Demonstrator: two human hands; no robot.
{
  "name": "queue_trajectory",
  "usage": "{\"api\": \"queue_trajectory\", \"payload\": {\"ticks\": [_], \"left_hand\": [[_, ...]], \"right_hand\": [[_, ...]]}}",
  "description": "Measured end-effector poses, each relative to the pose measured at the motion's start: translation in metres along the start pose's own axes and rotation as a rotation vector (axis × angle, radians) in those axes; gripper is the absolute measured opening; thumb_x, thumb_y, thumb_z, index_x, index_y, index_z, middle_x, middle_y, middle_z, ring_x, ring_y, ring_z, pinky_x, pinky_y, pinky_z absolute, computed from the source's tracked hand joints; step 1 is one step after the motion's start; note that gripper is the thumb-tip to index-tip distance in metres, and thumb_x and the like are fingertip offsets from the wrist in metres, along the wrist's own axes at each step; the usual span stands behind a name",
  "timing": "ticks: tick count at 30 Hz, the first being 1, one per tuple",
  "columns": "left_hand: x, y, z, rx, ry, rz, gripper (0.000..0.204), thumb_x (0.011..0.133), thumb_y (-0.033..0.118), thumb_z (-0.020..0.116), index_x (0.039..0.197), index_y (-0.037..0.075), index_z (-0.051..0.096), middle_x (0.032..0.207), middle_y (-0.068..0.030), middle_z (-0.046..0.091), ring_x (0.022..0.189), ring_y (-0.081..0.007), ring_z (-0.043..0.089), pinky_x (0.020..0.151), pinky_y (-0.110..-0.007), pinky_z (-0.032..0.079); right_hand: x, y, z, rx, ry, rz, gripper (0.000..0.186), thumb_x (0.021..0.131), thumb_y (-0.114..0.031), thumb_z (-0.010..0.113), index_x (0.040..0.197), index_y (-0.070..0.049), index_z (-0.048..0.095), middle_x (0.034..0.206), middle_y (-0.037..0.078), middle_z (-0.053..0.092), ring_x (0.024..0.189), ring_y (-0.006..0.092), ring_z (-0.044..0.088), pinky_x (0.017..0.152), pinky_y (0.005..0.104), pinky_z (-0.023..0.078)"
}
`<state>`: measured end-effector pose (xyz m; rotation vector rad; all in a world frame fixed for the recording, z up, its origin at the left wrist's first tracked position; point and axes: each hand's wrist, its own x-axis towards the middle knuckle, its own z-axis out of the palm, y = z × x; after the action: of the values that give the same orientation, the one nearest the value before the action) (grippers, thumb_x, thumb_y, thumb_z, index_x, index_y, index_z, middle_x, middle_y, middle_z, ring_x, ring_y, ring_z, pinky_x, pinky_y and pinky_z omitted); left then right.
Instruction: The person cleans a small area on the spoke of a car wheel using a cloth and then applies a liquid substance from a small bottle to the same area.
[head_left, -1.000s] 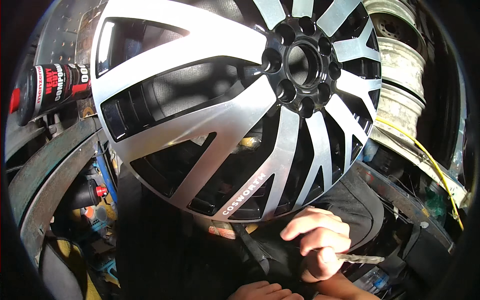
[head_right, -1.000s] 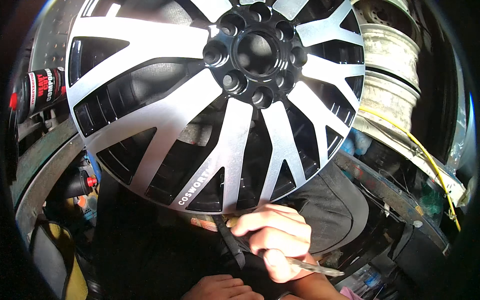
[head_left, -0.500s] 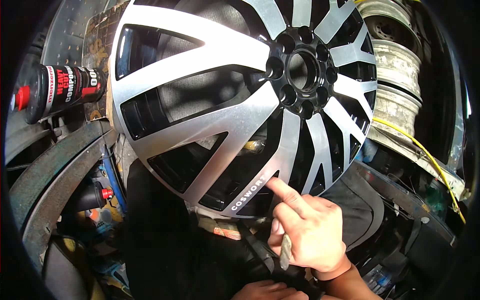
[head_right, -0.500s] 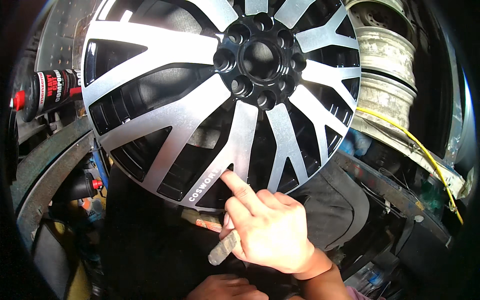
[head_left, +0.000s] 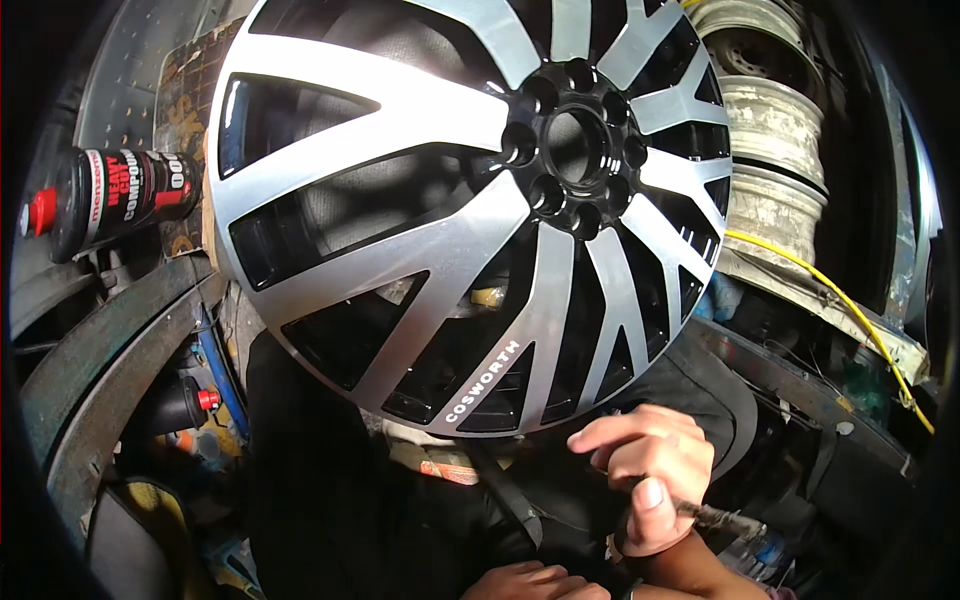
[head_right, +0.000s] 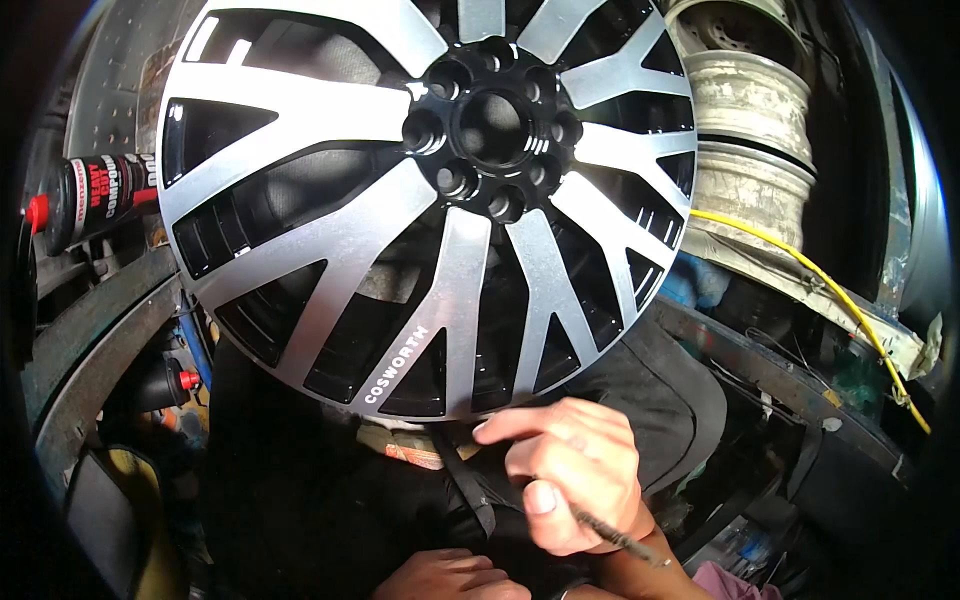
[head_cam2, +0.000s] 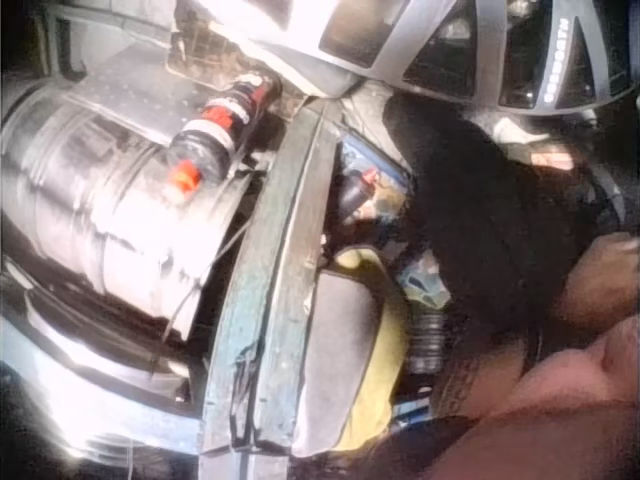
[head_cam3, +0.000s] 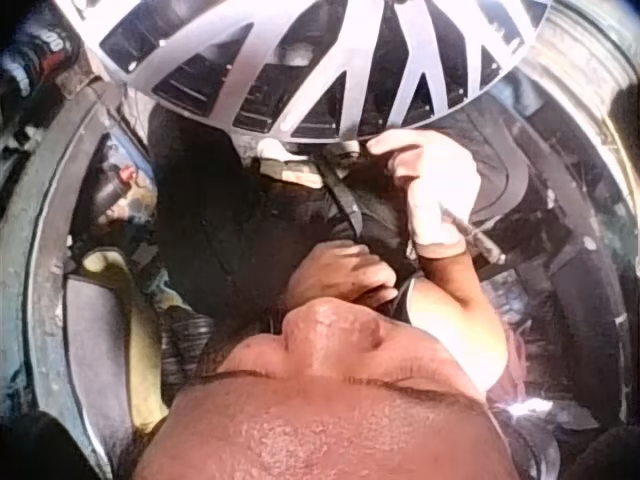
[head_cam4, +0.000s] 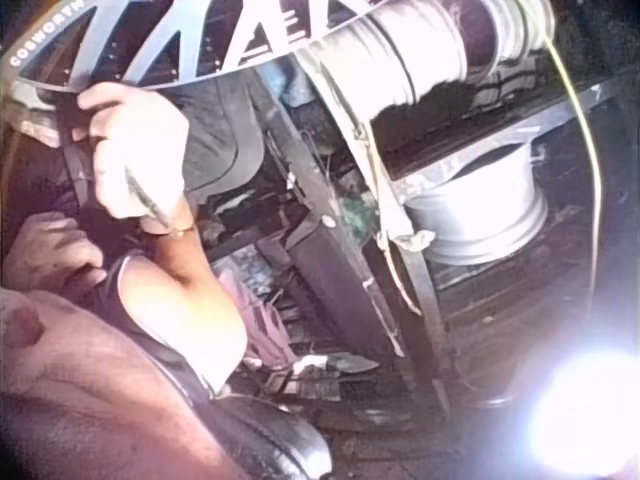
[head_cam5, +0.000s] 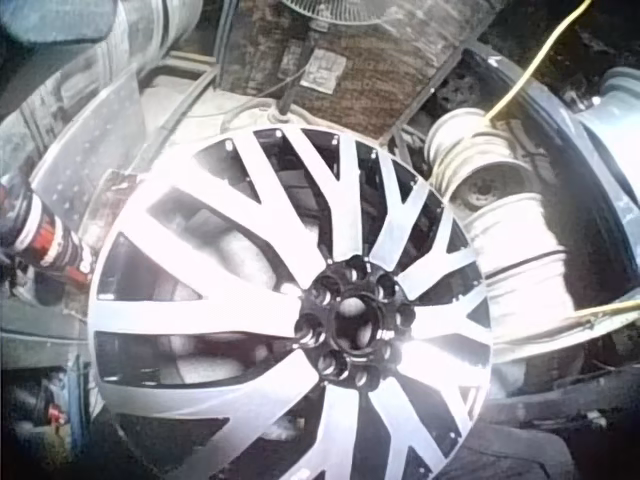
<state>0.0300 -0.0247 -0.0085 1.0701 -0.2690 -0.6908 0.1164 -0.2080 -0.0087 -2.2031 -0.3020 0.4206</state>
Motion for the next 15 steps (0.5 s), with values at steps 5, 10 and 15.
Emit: {"api": "queue_trajectory", "payload": {"ticks": [5, 10, 15], "left_hand": [[0.003, 0.0, 0.002, 0.058, 0.079, 0.0, 0.014, 0.085, 0.022, 0.067, 0.088, 0.013, 0.058, 0.074, -0.0044, 0.057, 0.066, -0.0242, 0.057, 0.061, -0.035, 0.044], [0.009, 0.0, 0.0, 0.076, 0.07, 0.0, 0.014, 0.083, 0.02, 0.07, 0.086, 0.013, 0.059, 0.072, -0.004, 0.055, 0.065, -0.0229, 0.055, 0.06, -0.034, 0.043], [0.009, 0.0, -0.001, 0.121, 0.033, 0.004, 0.014, 0.082, 0.02, 0.071, 0.085, 0.012, 0.059, 0.072, -0.0037, 0.054, 0.064, -0.021, 0.053, 0.059, -0.033, 0.042]], "right_hand": [[-0.006, 0.021, 0.011, 0.208, 0.126, 0.025, 0.039, 0.096, -0.034, 0.041, 0.081, -0.002, 0.055, 0.072, 0.013, 0.063, 0.054, 0.0242, 0.058, 0.052, 0.0336, 0.046], [-0.009, 0.03, 0.016, 0.195, 0.158, 0.051, 0.04, 0.098, -0.035, 0.041, 0.086, 0.001, 0.057, 0.069, 0.011, 0.062, 0.052, 0.0215, 0.057, 0.051, 0.0327, 0.045], [-0.008, 0.031, 0.022, 0.23, 0.236, -0.016, 0.03, 0.096, -0.027, 0.052, 0.09, 0.002, 0.059, 0.074, 0.013, 0.065, 0.059, 0.0215, 0.063, 0.055, 0.0308, 0.051]]}}
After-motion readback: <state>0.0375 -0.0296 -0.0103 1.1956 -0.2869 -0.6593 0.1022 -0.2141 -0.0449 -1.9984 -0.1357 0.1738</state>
